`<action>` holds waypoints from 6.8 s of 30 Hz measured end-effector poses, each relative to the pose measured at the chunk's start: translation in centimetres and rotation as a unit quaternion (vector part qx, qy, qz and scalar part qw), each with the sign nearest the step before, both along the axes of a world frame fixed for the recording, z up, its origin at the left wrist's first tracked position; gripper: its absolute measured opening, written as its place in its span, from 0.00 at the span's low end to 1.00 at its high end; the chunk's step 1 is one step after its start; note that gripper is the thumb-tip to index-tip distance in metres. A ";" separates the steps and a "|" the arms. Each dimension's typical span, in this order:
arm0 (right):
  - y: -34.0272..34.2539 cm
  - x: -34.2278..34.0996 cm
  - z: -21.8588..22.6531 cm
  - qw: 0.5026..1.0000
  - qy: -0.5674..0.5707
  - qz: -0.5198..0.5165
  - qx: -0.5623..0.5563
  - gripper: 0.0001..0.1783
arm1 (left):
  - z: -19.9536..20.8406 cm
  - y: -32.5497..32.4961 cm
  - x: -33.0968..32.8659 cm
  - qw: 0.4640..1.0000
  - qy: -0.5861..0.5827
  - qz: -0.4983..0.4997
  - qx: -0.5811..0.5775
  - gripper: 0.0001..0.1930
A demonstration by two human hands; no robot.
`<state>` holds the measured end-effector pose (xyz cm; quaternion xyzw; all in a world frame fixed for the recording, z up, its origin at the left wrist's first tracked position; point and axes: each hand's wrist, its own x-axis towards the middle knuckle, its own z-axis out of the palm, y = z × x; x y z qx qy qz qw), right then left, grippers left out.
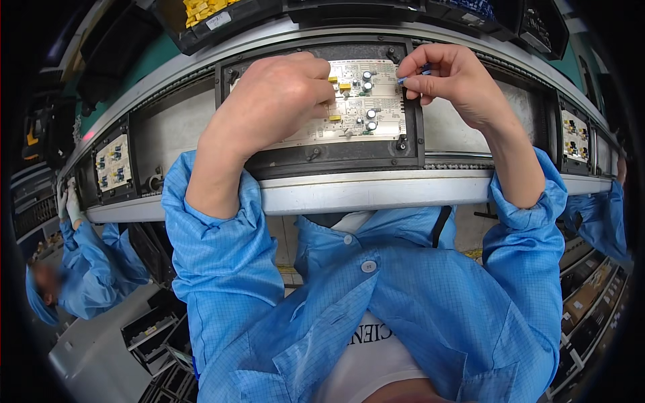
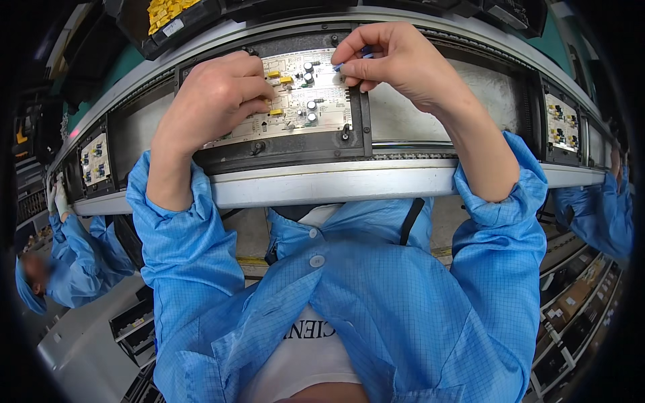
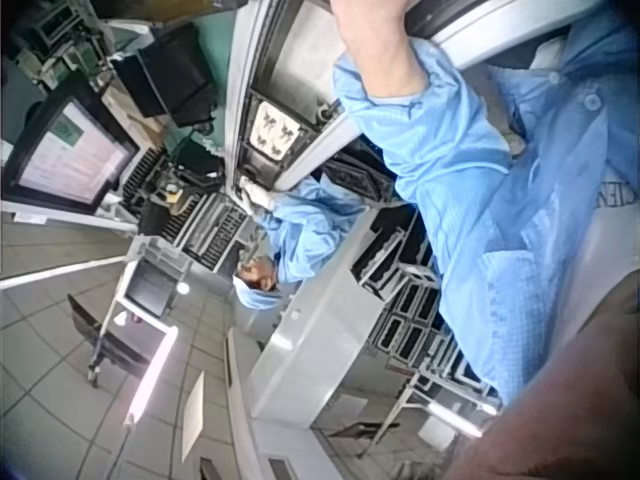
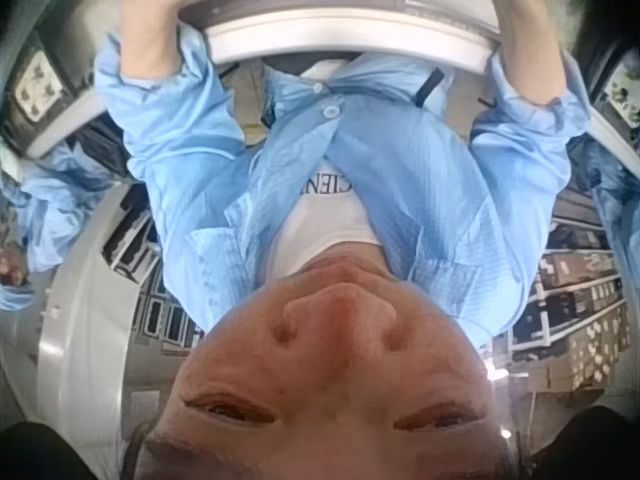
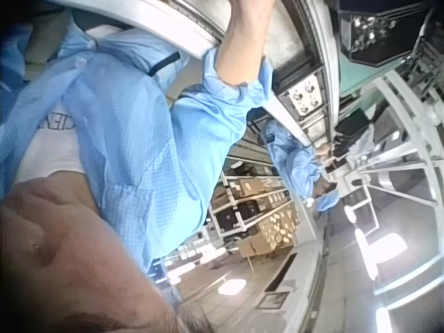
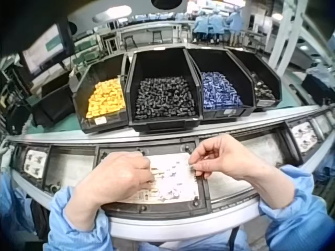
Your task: Assembling small components onto printed circuit boards at an assembly line workstation.
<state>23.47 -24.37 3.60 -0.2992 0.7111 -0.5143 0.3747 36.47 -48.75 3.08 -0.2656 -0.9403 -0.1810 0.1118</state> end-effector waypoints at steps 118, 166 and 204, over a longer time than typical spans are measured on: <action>-3.3 -0.1 1.2 0.965 -0.213 -0.002 -0.150 0.12 | 0.9 -5.4 0.7 0.678 -0.237 0.128 0.684 0.13; -0.1 6.4 2.5 0.916 0.361 -0.041 0.169 0.06 | 1.0 -5.3 1.3 0.682 -0.231 0.162 0.675 0.18; -2.3 0.6 3.6 0.988 -0.134 -0.016 -0.079 0.16 | 1.8 -5.9 2.3 0.890 -0.181 0.224 0.352 0.12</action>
